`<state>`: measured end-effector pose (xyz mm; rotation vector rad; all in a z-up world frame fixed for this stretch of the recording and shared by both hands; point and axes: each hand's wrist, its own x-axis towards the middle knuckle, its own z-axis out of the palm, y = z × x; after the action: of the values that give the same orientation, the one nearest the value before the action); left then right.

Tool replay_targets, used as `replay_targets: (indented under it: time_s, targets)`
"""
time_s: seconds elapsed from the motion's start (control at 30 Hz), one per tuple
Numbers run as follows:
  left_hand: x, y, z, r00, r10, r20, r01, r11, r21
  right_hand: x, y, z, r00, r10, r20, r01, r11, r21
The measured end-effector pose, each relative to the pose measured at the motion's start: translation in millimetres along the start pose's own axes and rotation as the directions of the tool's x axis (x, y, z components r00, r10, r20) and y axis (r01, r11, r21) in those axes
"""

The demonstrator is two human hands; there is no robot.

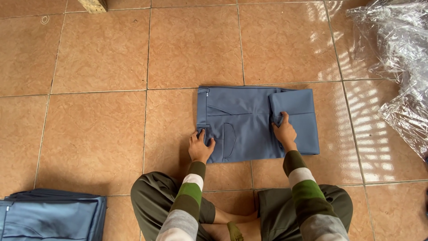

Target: Folding blue trousers into neat rectangles on the floor of a factory.

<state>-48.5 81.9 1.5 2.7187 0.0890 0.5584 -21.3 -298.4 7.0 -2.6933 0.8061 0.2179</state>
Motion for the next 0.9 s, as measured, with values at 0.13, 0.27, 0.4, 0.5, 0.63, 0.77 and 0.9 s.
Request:
replay_targets:
  time_s: [0.13,0.27,0.4,0.5,0.63,0.77,0.9]
  targets:
    - [11,-25,4,0.997,0.076,-0.030,-0.075,0.996,0.042,-13,-20,-32,0.999,-0.031,0.009,0.030,0.998,0.057]
    - [13,-25,-11,0.980,0.182,-0.078,-0.186,0.982,-0.045,-40,-62,-56,0.990,-0.137,-0.040,0.140,0.987,0.082]
    - [17,-24,-12,0.977,0.171,-0.131,-0.182,0.980,-0.078,-58,-113,-45,0.964,-0.264,-0.039,0.266,0.961,0.080]
    - [13,-24,-9,0.977,0.169,-0.131,-0.180,0.981,-0.073,-80,-151,-11,0.944,-0.329,-0.019,0.329,0.940,0.085]
    - [12,-29,-3,0.984,0.162,-0.068,-0.165,0.985,-0.048,-98,-190,27,0.939,-0.343,0.011,0.341,0.936,0.083]
    - [7,-38,9,0.980,0.160,0.120,-0.157,0.987,-0.033,-114,-220,46,0.925,-0.380,-0.003,0.380,0.922,0.072]
    - [8,-36,2,0.975,0.108,0.194,-0.095,0.993,-0.074,-128,-248,60,0.897,-0.440,0.031,0.433,0.892,0.130]
